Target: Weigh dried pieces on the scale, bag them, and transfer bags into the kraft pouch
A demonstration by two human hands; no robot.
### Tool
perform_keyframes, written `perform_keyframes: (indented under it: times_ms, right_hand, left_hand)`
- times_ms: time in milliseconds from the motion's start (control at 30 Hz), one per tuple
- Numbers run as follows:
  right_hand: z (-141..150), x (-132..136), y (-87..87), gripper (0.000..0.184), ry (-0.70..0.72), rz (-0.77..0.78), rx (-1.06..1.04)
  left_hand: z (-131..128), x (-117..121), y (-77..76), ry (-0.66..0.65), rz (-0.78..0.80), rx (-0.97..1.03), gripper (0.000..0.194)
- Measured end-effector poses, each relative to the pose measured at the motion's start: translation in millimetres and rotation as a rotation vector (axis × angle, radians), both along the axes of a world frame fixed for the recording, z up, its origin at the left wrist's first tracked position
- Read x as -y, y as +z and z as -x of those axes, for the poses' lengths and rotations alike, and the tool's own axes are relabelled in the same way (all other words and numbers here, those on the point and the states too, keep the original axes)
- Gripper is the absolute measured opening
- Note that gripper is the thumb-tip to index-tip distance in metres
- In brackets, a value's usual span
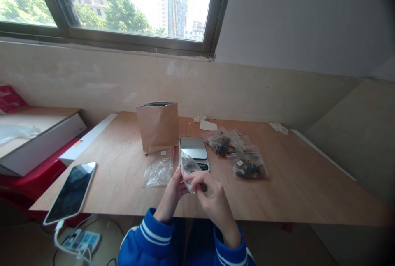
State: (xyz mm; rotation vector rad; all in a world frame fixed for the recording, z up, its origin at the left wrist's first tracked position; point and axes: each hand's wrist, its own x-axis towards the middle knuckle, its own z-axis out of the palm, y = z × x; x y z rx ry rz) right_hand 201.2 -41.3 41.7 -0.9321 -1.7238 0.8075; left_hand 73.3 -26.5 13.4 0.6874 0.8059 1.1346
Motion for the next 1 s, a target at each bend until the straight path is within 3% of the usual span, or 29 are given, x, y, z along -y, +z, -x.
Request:
perform_keyframes:
  times_ms: [100,200,300,433,533,800,1000]
  right_hand:
    - [-4,-1,1.5,0.022,0.127,0.057,0.071]
    - [-3,0,-2.7,0.018,0.127,0.138,0.073]
    - [4,-1,-10.6,0.019,-0.024,0.205,0.056]
    - [13,-4,-17.6,0.02,-0.214,0.156,0.088]
    - [15,-5,-18.7,0.024,-0.228,0.185,0.09]
    - [18,-8,-25.6,0.02,-0.247,0.261,-0.036]
    - [18,-8,-23.2,0.021,-0.282,0.185,-0.112]
  left_hand:
    - [10,0,-6.6,0.114,0.003,-0.13,0.05]
    - [13,2,-15.0,0.207,-0.096,-0.311,0.042]
    - [8,4,-18.4,0.144,-0.214,-0.421,0.047]
    - [2,9,-13.7,0.043,-0.369,-0.537,0.055]
    - [2,12,-10.3,0.069,-0.426,-0.624,0.062]
    - [3,13,-10.6,0.057,-0.426,-0.631,0.07]
    - [2,12,-14.1,0.094,-0.49,-0.668,0.059]
